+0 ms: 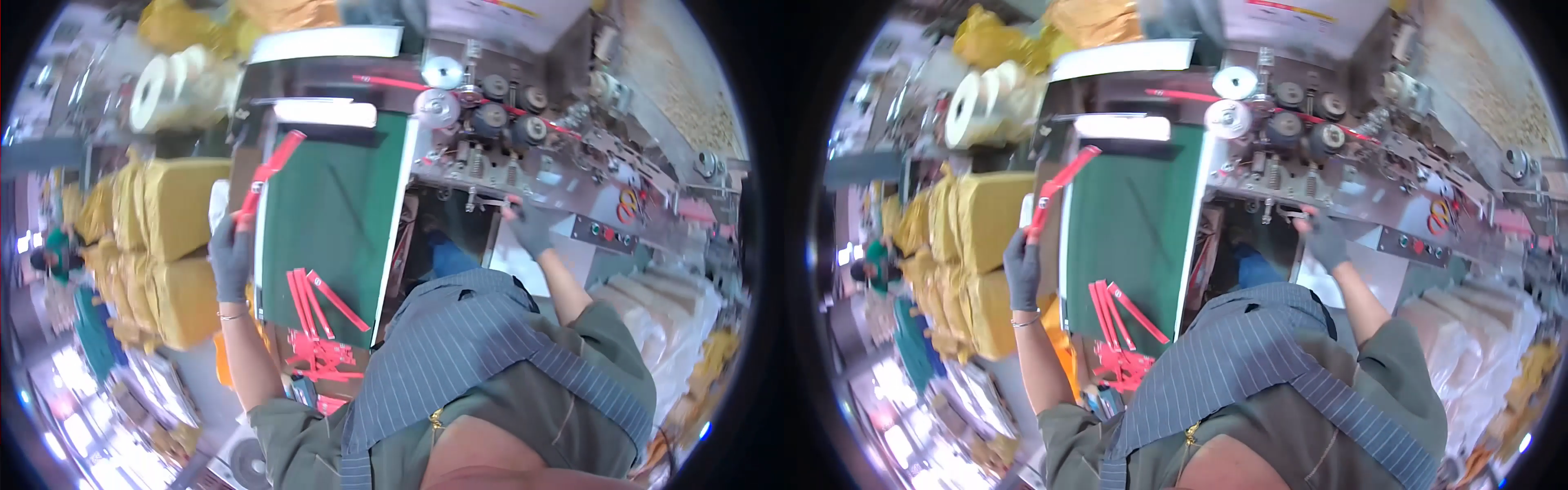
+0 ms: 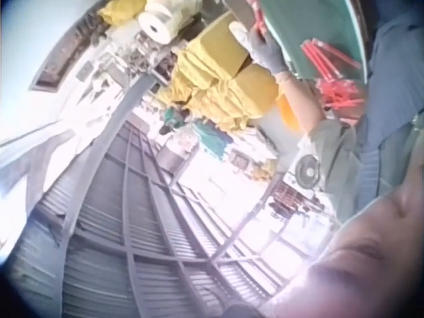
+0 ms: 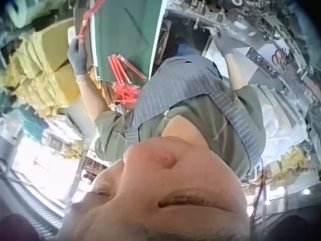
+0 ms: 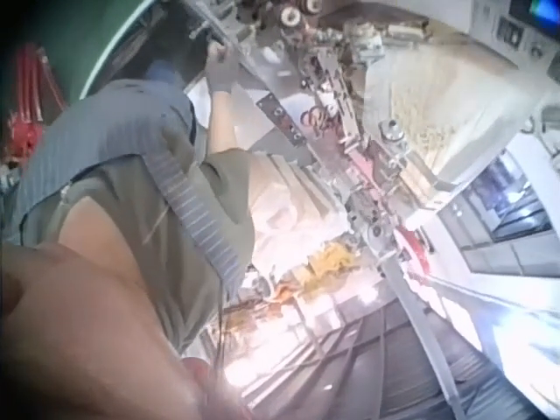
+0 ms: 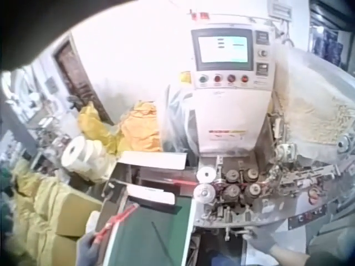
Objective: Bundling red plastic straps, placing them into plastic bags, and using an industrial machine to cut or seal the components.
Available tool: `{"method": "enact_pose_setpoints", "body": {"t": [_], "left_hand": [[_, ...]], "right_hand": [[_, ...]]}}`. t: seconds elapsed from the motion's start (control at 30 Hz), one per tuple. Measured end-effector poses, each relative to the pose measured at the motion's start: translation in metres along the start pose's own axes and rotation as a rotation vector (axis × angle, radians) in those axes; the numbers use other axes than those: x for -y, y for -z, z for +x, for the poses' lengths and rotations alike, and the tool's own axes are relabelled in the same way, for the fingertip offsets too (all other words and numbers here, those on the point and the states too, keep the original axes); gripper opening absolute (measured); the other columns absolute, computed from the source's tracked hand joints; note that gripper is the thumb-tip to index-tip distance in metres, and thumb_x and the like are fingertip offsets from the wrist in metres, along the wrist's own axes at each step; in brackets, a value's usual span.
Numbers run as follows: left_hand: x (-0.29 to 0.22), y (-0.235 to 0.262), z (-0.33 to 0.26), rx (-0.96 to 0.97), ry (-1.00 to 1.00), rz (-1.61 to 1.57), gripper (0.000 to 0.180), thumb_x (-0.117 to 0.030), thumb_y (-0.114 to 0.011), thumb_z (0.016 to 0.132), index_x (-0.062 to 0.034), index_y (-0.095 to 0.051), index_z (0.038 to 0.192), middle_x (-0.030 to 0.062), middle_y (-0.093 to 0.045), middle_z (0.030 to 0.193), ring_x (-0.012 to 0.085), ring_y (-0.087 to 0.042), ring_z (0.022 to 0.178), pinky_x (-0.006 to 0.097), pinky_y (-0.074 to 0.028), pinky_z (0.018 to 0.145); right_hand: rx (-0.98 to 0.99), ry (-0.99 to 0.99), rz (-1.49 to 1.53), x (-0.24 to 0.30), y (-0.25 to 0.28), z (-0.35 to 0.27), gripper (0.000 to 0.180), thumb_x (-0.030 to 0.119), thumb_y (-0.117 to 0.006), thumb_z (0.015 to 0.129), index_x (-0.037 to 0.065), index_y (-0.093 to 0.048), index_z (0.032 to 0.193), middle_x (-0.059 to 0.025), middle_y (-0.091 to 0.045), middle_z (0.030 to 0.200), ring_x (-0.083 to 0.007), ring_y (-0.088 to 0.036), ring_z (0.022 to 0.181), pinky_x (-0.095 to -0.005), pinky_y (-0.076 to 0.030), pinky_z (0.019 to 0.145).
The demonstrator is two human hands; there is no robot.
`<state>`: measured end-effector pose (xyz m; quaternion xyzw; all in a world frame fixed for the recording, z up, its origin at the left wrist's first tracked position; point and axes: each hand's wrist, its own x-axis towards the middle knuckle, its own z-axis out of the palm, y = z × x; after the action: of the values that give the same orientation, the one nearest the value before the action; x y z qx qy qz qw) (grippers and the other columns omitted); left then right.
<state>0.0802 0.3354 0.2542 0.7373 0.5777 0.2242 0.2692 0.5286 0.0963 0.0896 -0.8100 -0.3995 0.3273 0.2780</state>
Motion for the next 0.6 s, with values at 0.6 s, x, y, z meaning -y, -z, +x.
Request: {"method": "enact_pose_setpoints", "body": {"t": [0.6], "left_hand": [[0.043,0.106,-0.310,-0.010,0.247,-0.280,0.012,-0.009,-0.060,0.084,0.0023,-0.061,0.085,-0.0021,-0.053,0.069,0.0046,-0.046,0.066,0.021,-0.037,0.059]], "right_hand": [[1.493,0.545,0.253,0.326,-0.160,-0.161,0.022,0.019,-0.055,0.089,-0.001,-0.060,0.095,-0.0043,-0.060,0.074,-0.0104,-0.058,0.067,-0.0246,-0.049,0.064]]}}
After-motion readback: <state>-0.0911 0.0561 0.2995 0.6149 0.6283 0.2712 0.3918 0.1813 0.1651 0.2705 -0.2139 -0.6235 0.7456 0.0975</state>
